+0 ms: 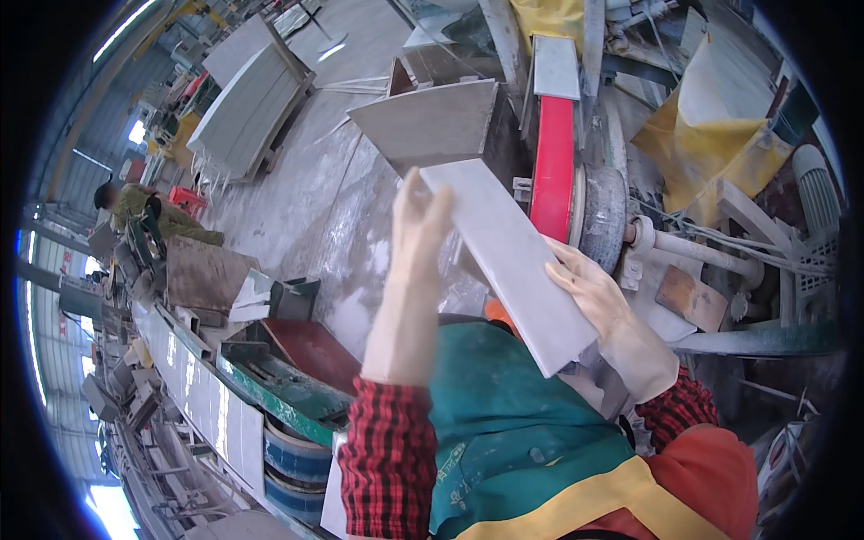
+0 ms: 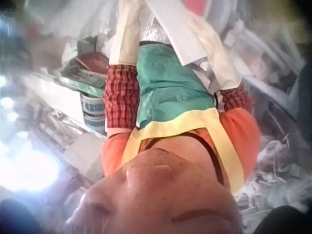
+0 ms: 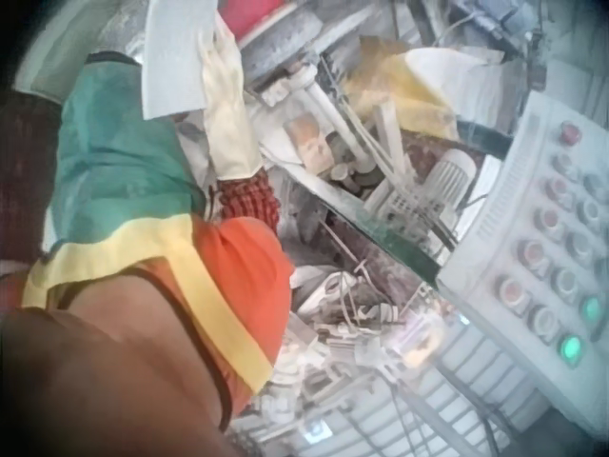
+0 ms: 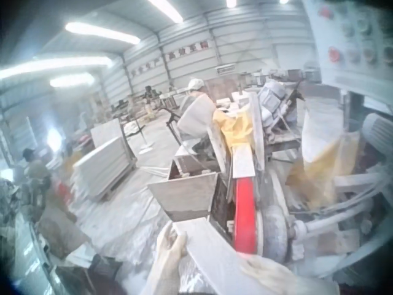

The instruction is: The person repeatedly picks up rectangular panels from a conveyor belt and places them into a nearby bin. The person handles the panels one at a time, moving them from the moving belt to a collection area.

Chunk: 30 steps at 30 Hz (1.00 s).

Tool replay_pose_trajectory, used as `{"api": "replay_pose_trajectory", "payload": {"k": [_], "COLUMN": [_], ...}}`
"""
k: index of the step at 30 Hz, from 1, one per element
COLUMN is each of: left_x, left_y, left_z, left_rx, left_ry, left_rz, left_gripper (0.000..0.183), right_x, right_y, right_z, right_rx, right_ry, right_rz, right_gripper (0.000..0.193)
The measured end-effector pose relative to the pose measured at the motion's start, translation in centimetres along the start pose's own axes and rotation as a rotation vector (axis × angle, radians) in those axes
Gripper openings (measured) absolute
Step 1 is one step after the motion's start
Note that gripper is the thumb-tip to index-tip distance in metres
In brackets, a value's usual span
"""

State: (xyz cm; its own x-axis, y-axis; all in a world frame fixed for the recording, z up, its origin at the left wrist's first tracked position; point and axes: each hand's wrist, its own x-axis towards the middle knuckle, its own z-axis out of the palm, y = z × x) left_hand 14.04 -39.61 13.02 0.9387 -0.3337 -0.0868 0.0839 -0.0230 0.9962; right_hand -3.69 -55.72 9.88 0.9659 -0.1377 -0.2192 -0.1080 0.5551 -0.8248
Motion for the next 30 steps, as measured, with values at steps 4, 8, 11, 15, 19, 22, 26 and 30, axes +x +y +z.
{"api": "replay_pose_trajectory", "payload": {"k": [4,8,11,15,19,22,26,30], "left_x": [2.9,0.5,-4.1,-9.7,-8.5,-8.5,-14.5,-23.4], "left_y": [-0.3,-2.0,-5.1,-2.7,-4.2,-6.9,-3.0,-4.9], "left_z": [-3.1,-2.1,-1.4,-2.2,-8.9,-15.4,-18.3,-25.5], "left_rx": [0.012,0.002,-0.114,-0.224,-0.62,-0.788,-0.724,-0.554], "left_ry": [0.1,0.23,-0.023,-0.168,0.155,0.044,0.484,0.856], "left_rz": [0.014,0.001,0.003,-0.078,-0.169,-0.032,-0.039,0.074], "left_gripper": [0.06,0.061,0.069,0.08,0.072,0.053,0.039,0.033], "right_x": [0.5,2.3,6.7,11.4,14.1,14.2,12.6,11.7], "right_y": [0.6,0.2,2.4,2.7,4.6,5.6,5.0,3.7], "right_z": [0.0,1.7,0.5,1.9,5.4,11.6,19.3,22.7], "right_rx": [0.025,-0.014,0.007,-0.092,-0.284,-0.23,-0.341,-0.42], "right_ry": [-0.123,-0.166,-0.247,-0.25,-0.284,-0.599,-0.745,-0.772], "right_rz": [0.013,-0.008,-0.047,-0.076,-0.087,0.036,0.192,0.261], "right_gripper": [0.05,0.05,0.048,0.045,0.047,0.05,0.049,0.044]}}
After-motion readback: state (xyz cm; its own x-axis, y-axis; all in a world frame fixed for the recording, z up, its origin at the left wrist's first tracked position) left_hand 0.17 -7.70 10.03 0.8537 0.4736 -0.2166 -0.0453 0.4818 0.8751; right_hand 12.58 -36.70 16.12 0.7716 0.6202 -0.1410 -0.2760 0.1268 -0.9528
